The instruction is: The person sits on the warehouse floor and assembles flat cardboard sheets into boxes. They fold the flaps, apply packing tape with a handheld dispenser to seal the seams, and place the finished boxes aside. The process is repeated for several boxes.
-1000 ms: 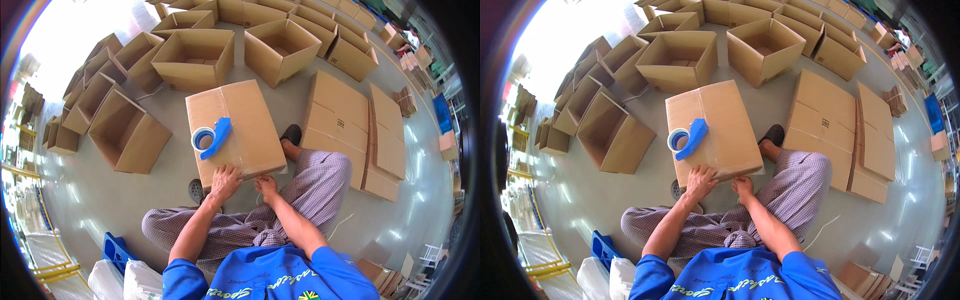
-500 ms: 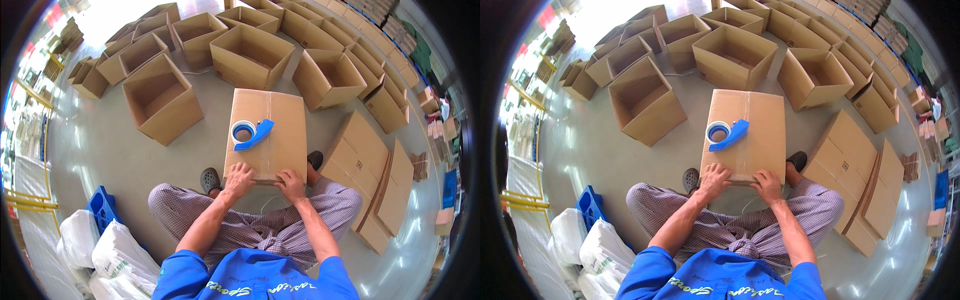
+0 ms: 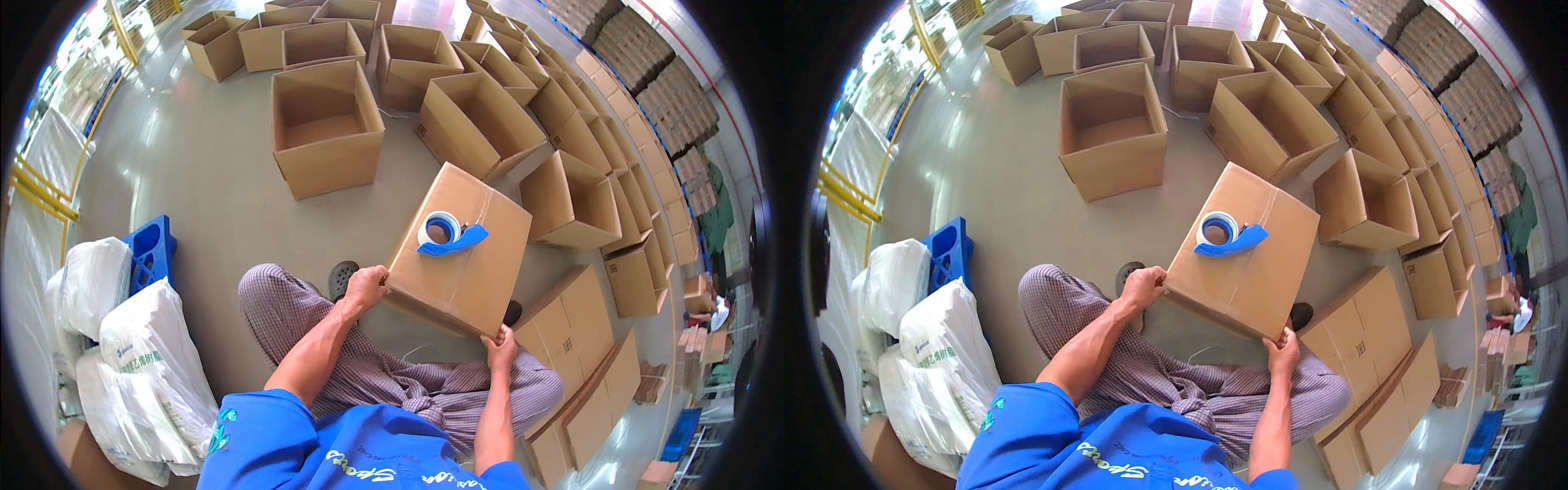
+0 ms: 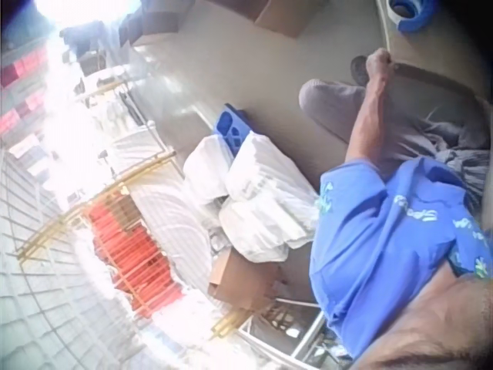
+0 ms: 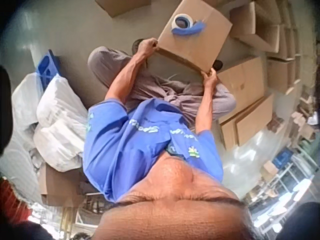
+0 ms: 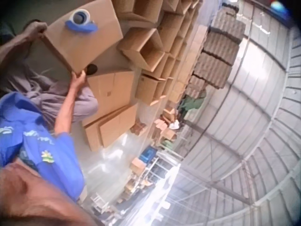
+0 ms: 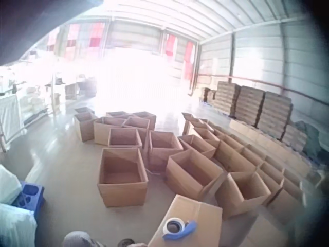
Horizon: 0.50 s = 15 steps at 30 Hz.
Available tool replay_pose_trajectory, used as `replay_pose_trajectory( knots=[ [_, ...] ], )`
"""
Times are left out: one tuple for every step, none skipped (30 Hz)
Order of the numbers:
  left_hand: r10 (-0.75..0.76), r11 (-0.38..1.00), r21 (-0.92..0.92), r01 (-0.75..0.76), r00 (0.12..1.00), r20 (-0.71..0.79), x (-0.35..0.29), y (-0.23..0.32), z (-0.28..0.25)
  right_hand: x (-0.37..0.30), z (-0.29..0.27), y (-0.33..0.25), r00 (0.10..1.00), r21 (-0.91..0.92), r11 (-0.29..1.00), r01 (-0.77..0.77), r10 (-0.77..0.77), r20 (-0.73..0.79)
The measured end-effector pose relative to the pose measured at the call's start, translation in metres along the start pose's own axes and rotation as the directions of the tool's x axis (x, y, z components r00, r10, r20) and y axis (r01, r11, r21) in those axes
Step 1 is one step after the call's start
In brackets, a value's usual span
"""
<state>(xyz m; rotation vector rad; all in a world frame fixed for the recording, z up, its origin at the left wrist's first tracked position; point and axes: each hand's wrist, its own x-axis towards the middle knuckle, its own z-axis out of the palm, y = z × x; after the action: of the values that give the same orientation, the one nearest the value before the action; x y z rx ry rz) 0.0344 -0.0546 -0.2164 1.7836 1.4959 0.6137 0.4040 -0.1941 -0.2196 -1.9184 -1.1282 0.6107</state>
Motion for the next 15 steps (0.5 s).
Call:
replay_pose_trajectory(
  knots=[
    [-0.027,1.000,-0.002,0.027,1.000,-0.002,-0.001,-0.002,0.002,-0.001,-0.002,0.003,0.999,-0.055,0.998,-0.035,0.036,0.014],
    [-0.053,0.999,-0.005,0.053,0.999,-0.004,-0.002,-0.003,0.003,-0.001,-0.005,0.005,0.997,-0.110,0.992,-0.069,0.072,0.023],
    [-0.053,0.999,-0.003,0.053,0.998,-0.040,-0.002,-0.004,0.006,-0.002,-0.005,0.007,0.999,-0.175,0.984,-0.040,0.038,-0.012],
    [-0.060,0.998,0.000,0.060,0.996,-0.072,-0.005,-0.005,0.010,-0.004,-0.003,0.005,0.998,-0.178,0.982,-0.059,0.058,-0.010],
    [-0.067,0.998,0.004,0.068,0.992,-0.105,-0.008,-0.006,0.014,-0.006,-0.001,0.002,0.997,-0.181,0.981,-0.077,0.077,-0.008],
    [-0.100,0.995,-0.018,0.098,0.982,-0.162,-0.011,-0.007,0.019,-0.007,0.001,-0.001,0.995,-0.183,0.979,-0.094,0.095,-0.005],
    [-0.127,0.992,-0.045,0.120,0.968,-0.215,-0.013,-0.007,0.027,-0.008,0.003,0.005,0.987,-0.206,0.965,-0.161,0.155,-0.047],
    [-0.157,0.987,-0.069,0.144,0.950,-0.268,-0.016,-0.007,0.034,-0.010,0.009,0.006,0.982,-0.147,0.972,-0.183,0.173,-0.079],
    [-0.215,0.976,-0.102,0.191,0.910,-0.354,-0.020,-0.004,0.044,-0.014,0.016,0.008,0.975,-0.087,0.976,-0.202,0.192,-0.108],
    [-0.257,0.966,-0.143,0.216,0.872,-0.416,-0.024,0.006,0.049,-0.016,0.021,0.014,0.966,-0.027,0.974,-0.224,0.218,-0.140],
    [-0.303,0.950,-0.210,0.233,0.853,-0.426,-0.027,0.017,0.055,-0.016,0.020,0.026,0.974,-0.043,0.981,-0.187,0.179,-0.137],
    [-0.349,0.929,-0.276,0.246,0.832,-0.432,-0.029,0.030,0.061,-0.015,0.022,0.037,0.960,0.019,0.979,-0.203,0.203,-0.191],
    [-0.383,0.902,-0.357,0.242,0.830,-0.406,-0.033,0.045,0.065,-0.017,0.029,0.044,0.944,0.082,0.973,-0.216,0.229,-0.238],
    [-0.384,0.885,-0.422,0.197,0.822,-0.421,-0.039,0.054,0.069,-0.019,0.040,0.038,0.930,0.146,0.964,-0.222,0.255,-0.267],
    [-0.463,0.822,-0.508,0.256,0.820,-0.337,-0.043,0.068,0.075,-0.020,0.044,0.032,0.920,0.230,0.928,-0.293,0.339,-0.195]
  ],
)
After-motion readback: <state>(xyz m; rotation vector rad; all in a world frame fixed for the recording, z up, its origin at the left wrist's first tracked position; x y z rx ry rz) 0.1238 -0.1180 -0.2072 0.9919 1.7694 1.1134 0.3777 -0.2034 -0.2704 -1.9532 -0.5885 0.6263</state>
